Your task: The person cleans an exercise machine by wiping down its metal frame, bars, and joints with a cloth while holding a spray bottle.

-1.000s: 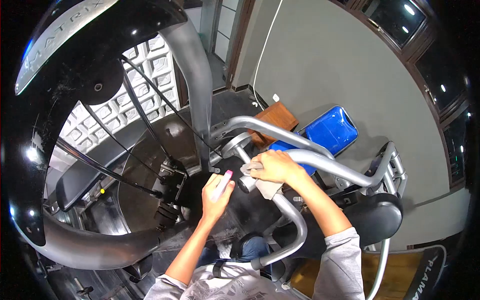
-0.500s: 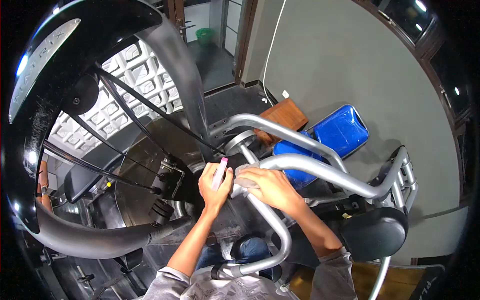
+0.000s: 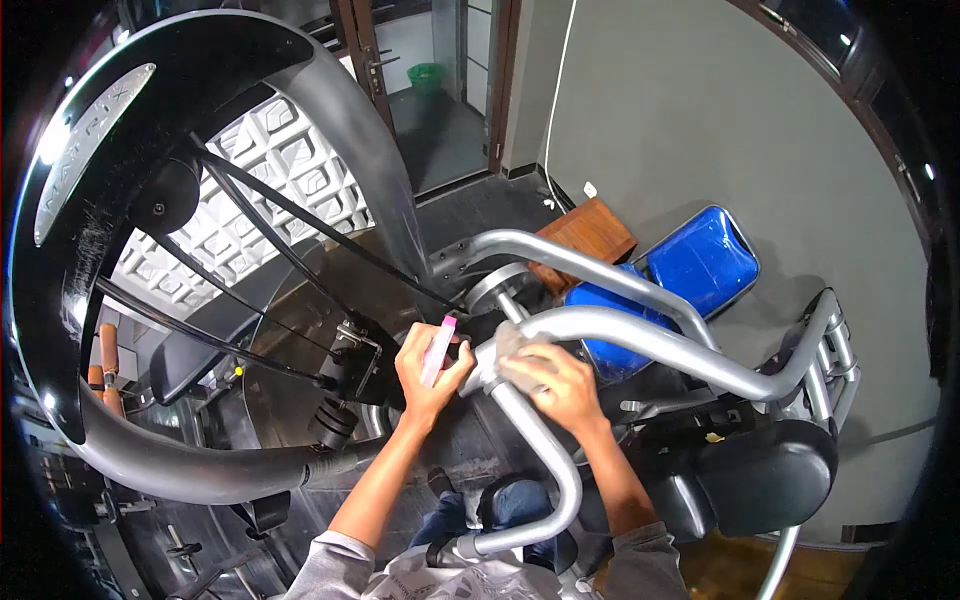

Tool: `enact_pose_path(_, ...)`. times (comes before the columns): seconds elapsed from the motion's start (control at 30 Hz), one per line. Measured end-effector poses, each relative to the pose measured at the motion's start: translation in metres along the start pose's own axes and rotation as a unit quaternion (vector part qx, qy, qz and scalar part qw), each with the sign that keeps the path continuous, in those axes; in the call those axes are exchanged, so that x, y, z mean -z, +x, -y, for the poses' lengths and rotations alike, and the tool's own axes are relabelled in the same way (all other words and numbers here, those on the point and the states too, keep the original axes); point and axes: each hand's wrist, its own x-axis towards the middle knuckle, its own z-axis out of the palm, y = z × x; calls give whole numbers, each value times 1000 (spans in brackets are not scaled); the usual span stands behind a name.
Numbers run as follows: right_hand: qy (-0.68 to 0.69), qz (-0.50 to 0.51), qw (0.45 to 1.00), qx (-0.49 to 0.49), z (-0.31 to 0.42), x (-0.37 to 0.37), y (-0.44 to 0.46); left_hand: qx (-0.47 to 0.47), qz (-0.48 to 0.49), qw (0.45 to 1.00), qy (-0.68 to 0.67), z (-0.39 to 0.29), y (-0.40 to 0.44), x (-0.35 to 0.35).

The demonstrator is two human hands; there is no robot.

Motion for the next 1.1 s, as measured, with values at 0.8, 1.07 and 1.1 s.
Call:
enact_pose_path(0.8, 367, -182, 879, -242, -17, -75, -49, -28, 72, 997, 18, -3, 12, 7)
enact_pose_path(1.07, 479, -291, 751, -350, -24, -80, -46, -12, 78, 997, 4, 1, 13, 6)
enact_pose_path(1.1, 425, -276, 803, -314, -26, -91, -49, -15, 81, 997, -1, 1, 15, 6)
